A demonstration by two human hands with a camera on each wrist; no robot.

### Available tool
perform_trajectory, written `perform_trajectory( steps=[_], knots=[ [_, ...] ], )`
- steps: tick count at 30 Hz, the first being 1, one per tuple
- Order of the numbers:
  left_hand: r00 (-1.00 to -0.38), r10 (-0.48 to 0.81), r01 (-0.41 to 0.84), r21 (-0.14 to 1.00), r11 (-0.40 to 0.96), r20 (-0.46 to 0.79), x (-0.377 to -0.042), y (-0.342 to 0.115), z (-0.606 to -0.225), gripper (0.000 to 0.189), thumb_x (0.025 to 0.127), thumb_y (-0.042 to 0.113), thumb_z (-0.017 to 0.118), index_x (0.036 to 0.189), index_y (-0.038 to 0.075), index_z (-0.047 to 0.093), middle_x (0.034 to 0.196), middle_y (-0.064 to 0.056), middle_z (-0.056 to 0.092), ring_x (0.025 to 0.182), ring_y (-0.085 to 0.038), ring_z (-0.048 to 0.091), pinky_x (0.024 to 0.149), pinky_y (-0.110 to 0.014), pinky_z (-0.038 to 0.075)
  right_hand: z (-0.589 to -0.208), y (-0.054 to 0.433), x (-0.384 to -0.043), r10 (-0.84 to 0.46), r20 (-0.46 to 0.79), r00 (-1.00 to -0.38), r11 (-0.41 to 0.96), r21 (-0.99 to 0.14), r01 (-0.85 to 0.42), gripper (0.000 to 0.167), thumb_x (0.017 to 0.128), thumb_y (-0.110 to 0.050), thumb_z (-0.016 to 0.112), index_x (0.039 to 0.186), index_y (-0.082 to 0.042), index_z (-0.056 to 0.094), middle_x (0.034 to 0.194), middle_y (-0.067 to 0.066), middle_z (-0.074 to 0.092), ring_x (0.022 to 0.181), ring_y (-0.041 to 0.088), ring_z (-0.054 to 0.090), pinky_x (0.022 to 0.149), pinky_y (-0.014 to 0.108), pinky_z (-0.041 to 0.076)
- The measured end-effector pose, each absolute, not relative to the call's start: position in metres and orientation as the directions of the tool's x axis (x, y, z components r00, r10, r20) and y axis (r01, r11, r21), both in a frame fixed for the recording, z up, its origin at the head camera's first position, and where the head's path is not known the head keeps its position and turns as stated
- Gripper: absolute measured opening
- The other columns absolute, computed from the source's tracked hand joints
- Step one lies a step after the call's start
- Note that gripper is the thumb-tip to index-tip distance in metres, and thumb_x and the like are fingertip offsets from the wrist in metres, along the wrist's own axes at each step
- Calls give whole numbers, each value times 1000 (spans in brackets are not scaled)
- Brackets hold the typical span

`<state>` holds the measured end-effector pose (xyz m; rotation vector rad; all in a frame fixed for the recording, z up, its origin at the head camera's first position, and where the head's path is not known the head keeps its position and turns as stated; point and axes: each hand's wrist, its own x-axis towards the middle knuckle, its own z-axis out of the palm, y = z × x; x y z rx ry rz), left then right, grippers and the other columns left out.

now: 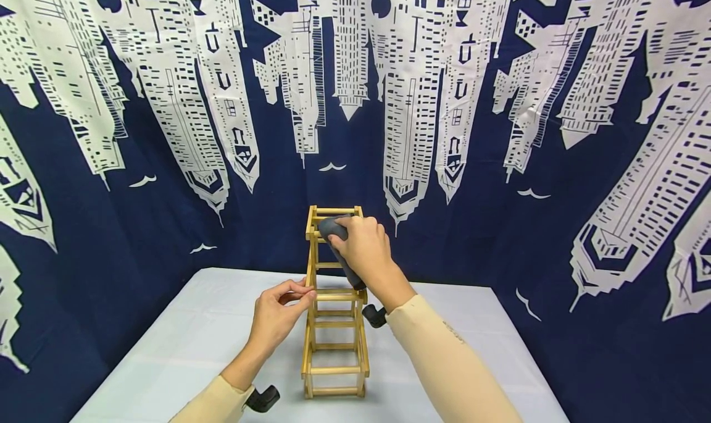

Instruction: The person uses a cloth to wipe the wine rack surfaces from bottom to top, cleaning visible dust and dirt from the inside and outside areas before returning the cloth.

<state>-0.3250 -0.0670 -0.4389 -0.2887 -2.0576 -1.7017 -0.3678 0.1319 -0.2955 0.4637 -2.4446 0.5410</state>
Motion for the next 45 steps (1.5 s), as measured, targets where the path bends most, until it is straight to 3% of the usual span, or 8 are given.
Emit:
perform_trajectory(
  steps=[3, 10, 21, 25, 30, 34, 38, 45],
  knots=[
    [-873, -120, 440, 870, 221, 472, -326, -67, -438, 7, 97, 13, 96, 95, 16, 90, 119, -6, 91, 119, -27, 88, 100, -46, 74, -295, 124, -370, -216, 606, -766, 846, -276, -457, 40, 103, -35, 93, 138, -18, 87, 111, 19, 89, 77, 36, 82, 62, 43, 68],
    [-872, -121, 432, 861, 267, 475, -328, -70, -439, 7, 97, 14, 96, 94, 16, 90, 116, -6, 92, 108, -22, 89, 93, -25, 72, -295, 114, -373, -247, 608, -755, 798, -315, -514, 41, 102, -35, 94, 138, -17, 88, 117, 19, 89, 78, 32, 82, 61, 37, 66],
    [-863, -94, 446, 836, 320, 497, -335, -75, -430, 8, 97, 15, 95, 93, 20, 90, 123, -5, 91, 107, -23, 89, 97, -42, 74, -286, 130, -375, -264, 614, -744, 771, -329, -545, 42, 101, -34, 94, 138, -16, 87, 121, 19, 89, 84, 30, 81, 65, 35, 63],
    [-873, -92, 428, 843, 326, 479, -334, -78, -431, 6, 96, 15, 95, 94, 18, 90, 122, -5, 91, 108, -23, 89, 91, -35, 72, -282, 140, -374, -260, 610, -748, 758, -351, -549, 43, 103, -34, 93, 141, -16, 86, 121, 19, 88, 77, 26, 77, 61, 31, 58],
    [-883, -85, 415, 852, 320, 462, -333, -79, -431, 6, 97, 16, 96, 95, 17, 90, 122, -5, 91, 110, -23, 89, 87, -22, 66, -272, 160, -373, -210, 671, -711, 755, -351, -554, 41, 108, -31, 87, 145, -15, 83, 116, 24, 86, 74, 31, 76, 60, 40, 59],
    [-882, -69, 424, 848, 320, 467, -333, -80, -431, 6, 96, 15, 95, 96, 17, 90, 120, -5, 92, 113, -24, 89, 88, -22, 67, -264, 175, -374, -169, 722, -670, 805, -291, -517, 38, 112, -26, 80, 148, -17, 81, 111, 25, 80, 87, 40, 73, 77, 54, 60],
    [-876, -63, 437, 841, 319, 479, -333, -81, -431, 6, 96, 13, 95, 97, 16, 90, 119, -4, 92, 116, -25, 88, 92, -27, 69, -262, 184, -378, -198, 671, -714, 862, -227, -453, 38, 115, -24, 75, 152, -19, 79, 110, 24, 77, 93, 43, 71, 89, 63, 56],
    [-873, -53, 448, 842, 302, 484, -331, -79, -435, 8, 96, 14, 96, 98, 13, 89, 122, -9, 91, 116, -27, 89, 91, -27, 69, -274, 187, -387, -313, 448, -837, 808, -337, -483, 45, 116, -38, 74, 157, -20, 74, 116, 21, 75, 92, 32, 65, 73, 43, 53]
  ],
)
